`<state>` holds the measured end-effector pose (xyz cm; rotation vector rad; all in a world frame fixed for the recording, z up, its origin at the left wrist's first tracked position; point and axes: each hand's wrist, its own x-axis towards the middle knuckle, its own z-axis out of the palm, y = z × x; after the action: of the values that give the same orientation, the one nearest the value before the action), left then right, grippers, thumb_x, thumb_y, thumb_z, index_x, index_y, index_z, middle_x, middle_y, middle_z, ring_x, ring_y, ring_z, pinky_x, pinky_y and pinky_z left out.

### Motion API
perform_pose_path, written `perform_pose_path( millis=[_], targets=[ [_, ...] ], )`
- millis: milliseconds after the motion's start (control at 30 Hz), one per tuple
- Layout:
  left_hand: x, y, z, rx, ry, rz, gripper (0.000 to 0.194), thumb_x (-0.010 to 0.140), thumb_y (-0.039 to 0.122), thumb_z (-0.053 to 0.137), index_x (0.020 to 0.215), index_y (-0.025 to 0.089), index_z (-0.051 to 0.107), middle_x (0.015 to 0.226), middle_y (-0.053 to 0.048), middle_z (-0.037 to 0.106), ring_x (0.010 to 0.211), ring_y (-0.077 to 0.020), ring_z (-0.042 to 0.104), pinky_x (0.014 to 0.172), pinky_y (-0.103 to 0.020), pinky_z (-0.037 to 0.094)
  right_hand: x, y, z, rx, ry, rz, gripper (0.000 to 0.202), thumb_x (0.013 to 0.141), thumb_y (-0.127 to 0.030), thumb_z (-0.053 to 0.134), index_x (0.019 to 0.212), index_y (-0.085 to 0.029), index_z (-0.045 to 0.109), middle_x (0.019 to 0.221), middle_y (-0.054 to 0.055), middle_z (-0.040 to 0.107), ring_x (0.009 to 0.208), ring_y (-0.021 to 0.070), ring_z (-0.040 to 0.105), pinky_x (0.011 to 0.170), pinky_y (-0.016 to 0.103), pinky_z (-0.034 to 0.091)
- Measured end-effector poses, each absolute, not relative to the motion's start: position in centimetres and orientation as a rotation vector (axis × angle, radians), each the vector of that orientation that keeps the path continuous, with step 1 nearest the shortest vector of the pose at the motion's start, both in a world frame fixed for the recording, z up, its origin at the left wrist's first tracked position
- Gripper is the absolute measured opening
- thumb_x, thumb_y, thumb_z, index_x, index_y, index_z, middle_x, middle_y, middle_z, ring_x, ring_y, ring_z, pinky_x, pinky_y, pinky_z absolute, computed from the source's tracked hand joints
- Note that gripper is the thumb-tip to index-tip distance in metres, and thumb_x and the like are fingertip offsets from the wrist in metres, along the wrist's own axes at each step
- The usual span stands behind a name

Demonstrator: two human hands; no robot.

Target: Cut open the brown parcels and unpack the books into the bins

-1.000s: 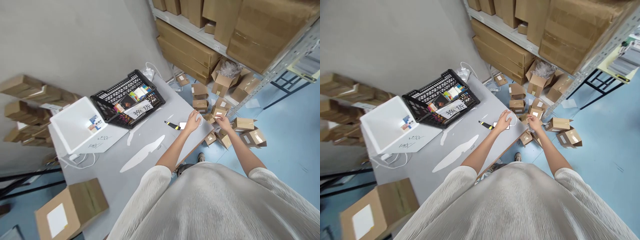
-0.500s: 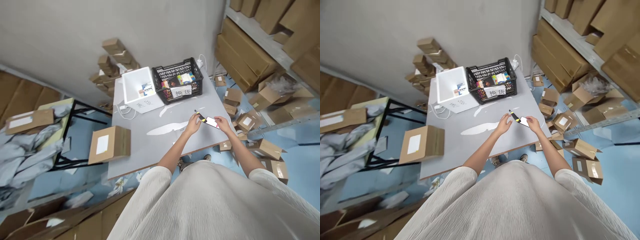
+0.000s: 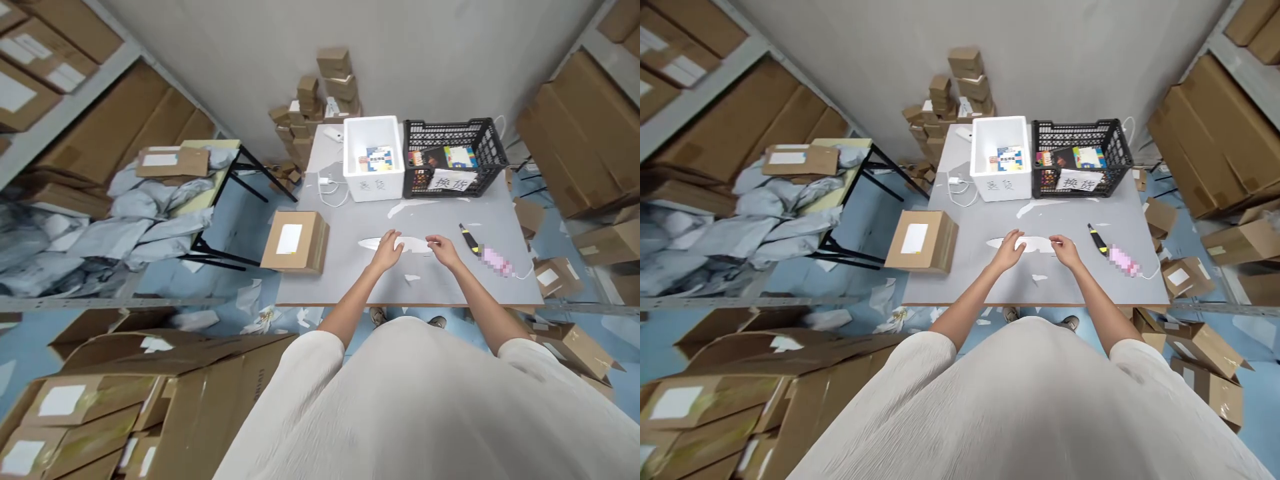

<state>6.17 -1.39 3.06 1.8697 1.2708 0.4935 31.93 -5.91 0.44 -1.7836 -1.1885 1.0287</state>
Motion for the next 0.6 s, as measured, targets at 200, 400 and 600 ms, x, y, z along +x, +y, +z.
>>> perform_pose_path(
  millis=[200, 400, 600],
  targets=[
    [-6.4, 0.1, 1.2, 1.749, 1.465, 0.581, 0.047, 0.108, 0.032, 0.056, 0.154, 0.022, 0.062, 0.176, -0.016, 0.049, 0.169, -0.03, 0.04, 0.139, -0.053, 0.034, 19.1, -1.2, -1.2, -1.73, -1.34, 1.171, 0.035, 0.081, -0.04, 0.065, 0.107, -0.022, 0.081, 0.119, 0.01, 0.084, 0.1, 0.0254, 0.075, 0.102, 0.049, 0.06],
    [-17.7, 0.0, -0.3, 1.648, 1.649, 0.666, 0.049, 0.102, 0.025, 0.059, 0.151, 0.022, 0.065, 0.17, -0.015, 0.054, 0.165, -0.0302, 0.045, 0.139, -0.054, 0.036, 6.2, 1.8, -2.4, -1.641, -1.587, 1.36, 0.033, 0.085, -0.035, 0.065, 0.111, -0.023, 0.081, 0.123, 0.009, 0.083, 0.1, 0.0246, 0.076, 0.108, 0.05, 0.059],
    [-25.2, 0.6, -0.9, 1.528, 1.898, 0.776, 0.047, 0.098, 0.017, 0.054, 0.142, 0.022, 0.07, 0.169, -0.016, 0.053, 0.165, -0.0287, 0.043, 0.14, -0.049, 0.033, -2.2, 3.6, -3.1, -1.504, -1.712, 1.462, 0.045, 0.087, -0.033, 0.069, 0.13, -0.024, 0.078, 0.14, 0.01, 0.078, 0.108, 0.0262, 0.077, 0.109, 0.05, 0.061]
  ],
)
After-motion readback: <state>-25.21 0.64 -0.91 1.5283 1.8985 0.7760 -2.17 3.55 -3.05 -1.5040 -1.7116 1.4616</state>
